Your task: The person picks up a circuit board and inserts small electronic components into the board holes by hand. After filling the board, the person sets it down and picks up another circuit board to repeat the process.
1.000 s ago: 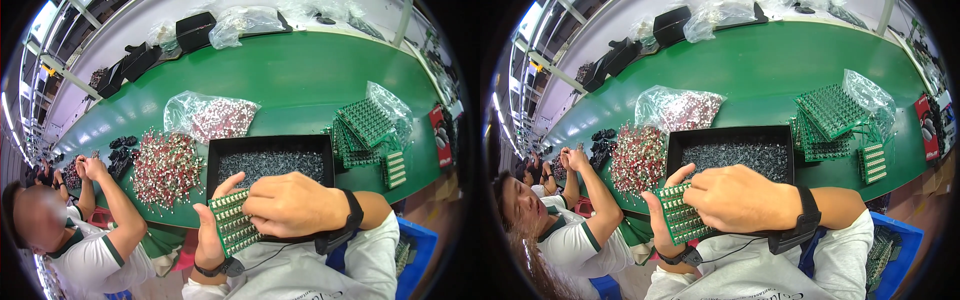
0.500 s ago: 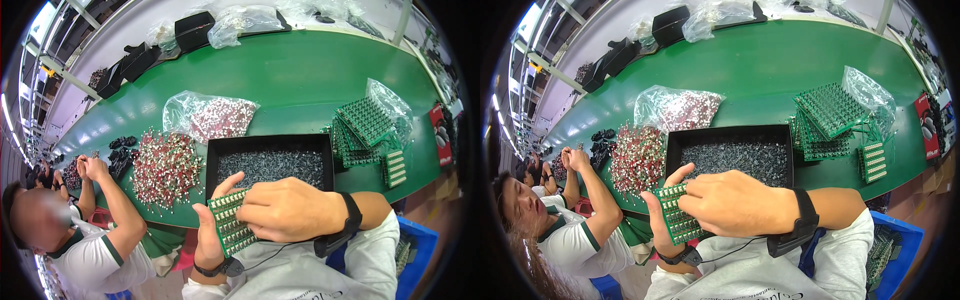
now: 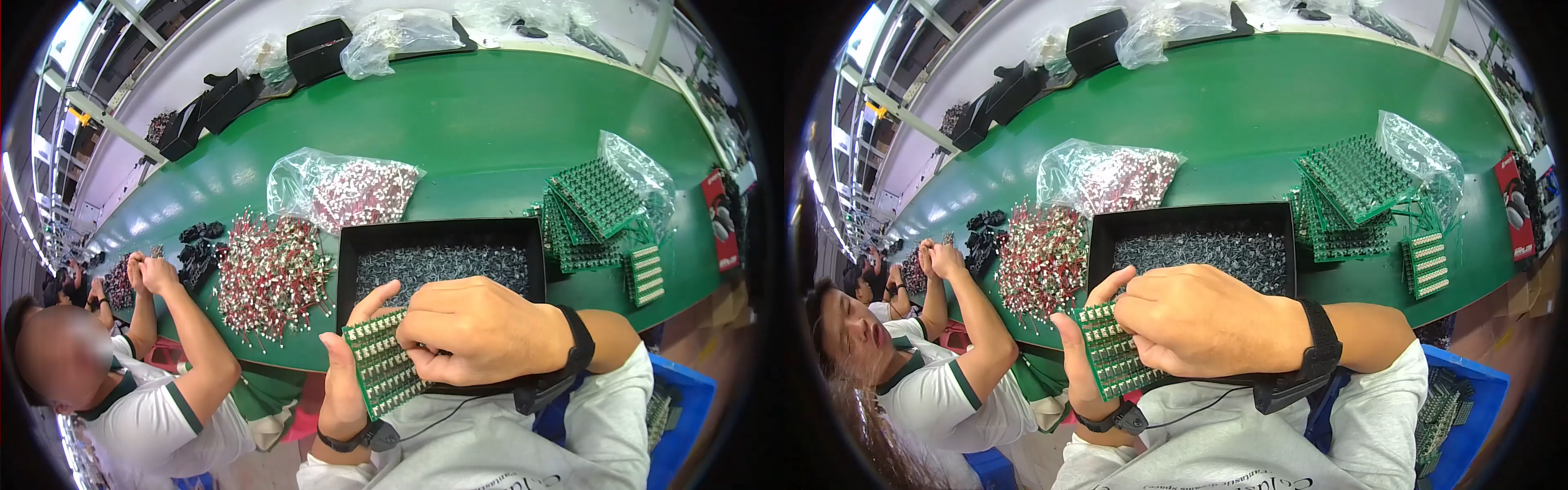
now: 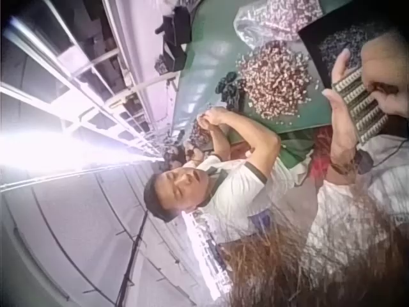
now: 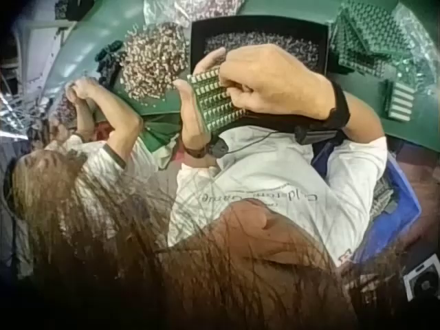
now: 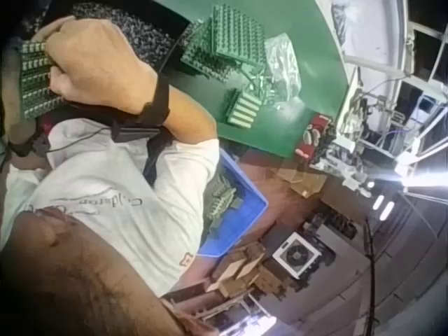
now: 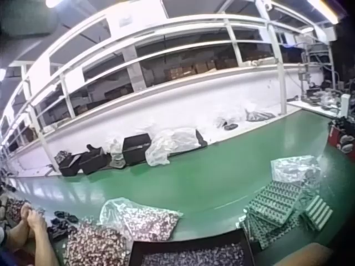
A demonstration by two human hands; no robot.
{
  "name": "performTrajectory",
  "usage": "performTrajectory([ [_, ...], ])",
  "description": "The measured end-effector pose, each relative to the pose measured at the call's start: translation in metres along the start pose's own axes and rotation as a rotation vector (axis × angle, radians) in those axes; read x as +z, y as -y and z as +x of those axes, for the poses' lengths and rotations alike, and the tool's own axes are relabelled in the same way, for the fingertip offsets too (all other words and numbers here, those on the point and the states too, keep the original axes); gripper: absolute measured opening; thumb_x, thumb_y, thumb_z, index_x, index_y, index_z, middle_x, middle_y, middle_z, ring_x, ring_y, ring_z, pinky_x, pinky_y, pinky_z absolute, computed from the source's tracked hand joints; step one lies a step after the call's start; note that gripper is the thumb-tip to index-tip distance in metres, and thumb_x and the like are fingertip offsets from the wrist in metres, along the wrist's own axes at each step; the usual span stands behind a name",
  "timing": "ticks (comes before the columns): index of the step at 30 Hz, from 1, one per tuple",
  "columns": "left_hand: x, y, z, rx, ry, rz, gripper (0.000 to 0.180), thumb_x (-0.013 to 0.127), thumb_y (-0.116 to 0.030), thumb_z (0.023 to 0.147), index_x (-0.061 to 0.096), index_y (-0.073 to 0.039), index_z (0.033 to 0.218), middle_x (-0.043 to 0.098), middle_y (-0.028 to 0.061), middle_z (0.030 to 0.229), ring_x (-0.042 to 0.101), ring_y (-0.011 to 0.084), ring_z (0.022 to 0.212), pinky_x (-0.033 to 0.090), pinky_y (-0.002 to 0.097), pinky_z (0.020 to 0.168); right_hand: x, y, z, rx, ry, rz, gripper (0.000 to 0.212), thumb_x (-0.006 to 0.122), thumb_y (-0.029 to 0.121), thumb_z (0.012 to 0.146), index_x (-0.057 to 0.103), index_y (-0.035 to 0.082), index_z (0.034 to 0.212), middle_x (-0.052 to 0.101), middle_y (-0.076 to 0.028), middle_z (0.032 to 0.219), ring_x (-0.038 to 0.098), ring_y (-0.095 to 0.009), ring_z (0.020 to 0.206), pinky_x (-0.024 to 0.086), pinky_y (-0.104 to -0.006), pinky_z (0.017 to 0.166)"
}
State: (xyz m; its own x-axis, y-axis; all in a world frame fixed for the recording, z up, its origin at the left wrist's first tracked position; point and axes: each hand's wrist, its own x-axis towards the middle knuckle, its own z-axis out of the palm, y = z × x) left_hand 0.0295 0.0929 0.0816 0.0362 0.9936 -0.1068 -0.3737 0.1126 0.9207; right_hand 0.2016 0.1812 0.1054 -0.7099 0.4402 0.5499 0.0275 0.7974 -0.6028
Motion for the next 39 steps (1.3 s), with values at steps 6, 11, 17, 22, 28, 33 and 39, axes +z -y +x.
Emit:
performTrajectory([
  [6, 0.001, 0.002, 0.002, -0.012, 0.01, 0.034, 0.099, 0.026, -0.078, 0.093, 0.033, 0.002, 0.15, 0.055, 0.0089, 0.118, 0.057, 0.0158, 0.106, 0.047, 0.0294, 0.091, 0.012, 0.004, -0.007, -0.021, 0.036, 0.008, 0.017, 0.073, 0.012, 0.074, 0.061, 0.005, 0.084, 0.058, -0.008, 0.079, 0.062, -0.026, 0.072, 0.052, -0.0379, 0.058],
  [11, -0.001, 0.0, -0.002, -0.028, -0.001, 0.032, 0.1, 0.026, -0.079, 0.092, 0.033, 0.001, 0.15, 0.054, 0.0087, 0.121, 0.056, 0.0162, 0.108, 0.046, 0.0302, 0.093, -0.003, 0.005, -0.002, 0.007, 0.019, -0.081, 0.017, 0.073, 0.011, 0.074, 0.062, 0.005, 0.086, 0.058, -0.008, 0.08, 0.062, -0.026, 0.072, 0.052, -0.0366, 0.059],
  [17, -0.003, 0.003, 0.001, 0.011, 0.039, 0.175, 0.101, 0.023, -0.08, 0.092, 0.033, 0.002, 0.15, 0.052, 0.012, 0.123, 0.051, 0.0195, 0.115, 0.04, 0.0327, 0.101, 0.018, 0.011, -0.006, -0.049, -0.007, -0.009, 0.017, 0.072, 0.01, 0.075, 0.062, 0.005, 0.089, 0.057, -0.007, 0.08, 0.061, -0.025, 0.072, 0.053, -0.0349, 0.06],
  [22, -0.002, 0.001, -0.001, 0.0, 0.035, 0.146, 0.1, 0.023, -0.079, 0.093, 0.032, 0.003, 0.15, 0.052, 0.0122, 0.126, 0.053, 0.0187, 0.115, 0.042, 0.0319, 0.099, 0.015, 0.008, -0.005, -0.111, -0.001, 0.055, 0.017, 0.072, 0.008, 0.076, 0.061, 0.003, 0.088, 0.058, -0.008, 0.08, 0.062, -0.026, 0.073, 0.053, -0.0356, 0.06],
  [28, 0.009, -0.003, -0.001, 0.012, 0.021, 0.066, 0.1, 0.025, -0.079, 0.092, 0.029, 0.003, 0.151, 0.053, 0.0092, 0.123, 0.054, 0.0172, 0.113, 0.044, 0.0305, 0.098, 0.001, 0.007, -0.001, -0.058, -0.073, -0.053, 0.018, 0.072, 0.006, 0.073, 0.064, 0.004, 0.088, 0.062, -0.009, 0.085, 0.062, -0.026, 0.073, 0.053, -0.0359, 0.059],
  [33, 0.004, 0.0, 0.001, 0.038, 0.057, 0.244, 0.104, 0.022, -0.082, 0.09, 0.03, 0.003, 0.15, 0.054, 0.0131, 0.124, 0.054, 0.0189, 0.115, 0.043, 0.0329, 0.1, 0.017, 0.017, -0.008, -0.08, 0.009, -0.024, 0.02, 0.074, 0.012, 0.078, 0.064, 0.005, 0.094, 0.057, -0.006, 0.082, 0.062, -0.023, 0.071, 0.053, -0.0324, 0.059],
  [39, 0.009, -0.004, 0.0, 0.006, 0.023, 0.204, 0.105, 0.024, -0.082, 0.09, 0.031, 0.003, 0.15, 0.053, 0.0114, 0.121, 0.055, 0.0177, 0.112, 0.043, 0.0319, 0.098, 0.012, 0.012, -0.004, -0.144, -0.056, 0.077, 0.016, 0.073, 0.006, 0.076, 0.064, 0.004, 0.089, 0.059, -0.006, 0.081, 0.062, -0.024, 0.07, 0.053, -0.0328, 0.059],
])
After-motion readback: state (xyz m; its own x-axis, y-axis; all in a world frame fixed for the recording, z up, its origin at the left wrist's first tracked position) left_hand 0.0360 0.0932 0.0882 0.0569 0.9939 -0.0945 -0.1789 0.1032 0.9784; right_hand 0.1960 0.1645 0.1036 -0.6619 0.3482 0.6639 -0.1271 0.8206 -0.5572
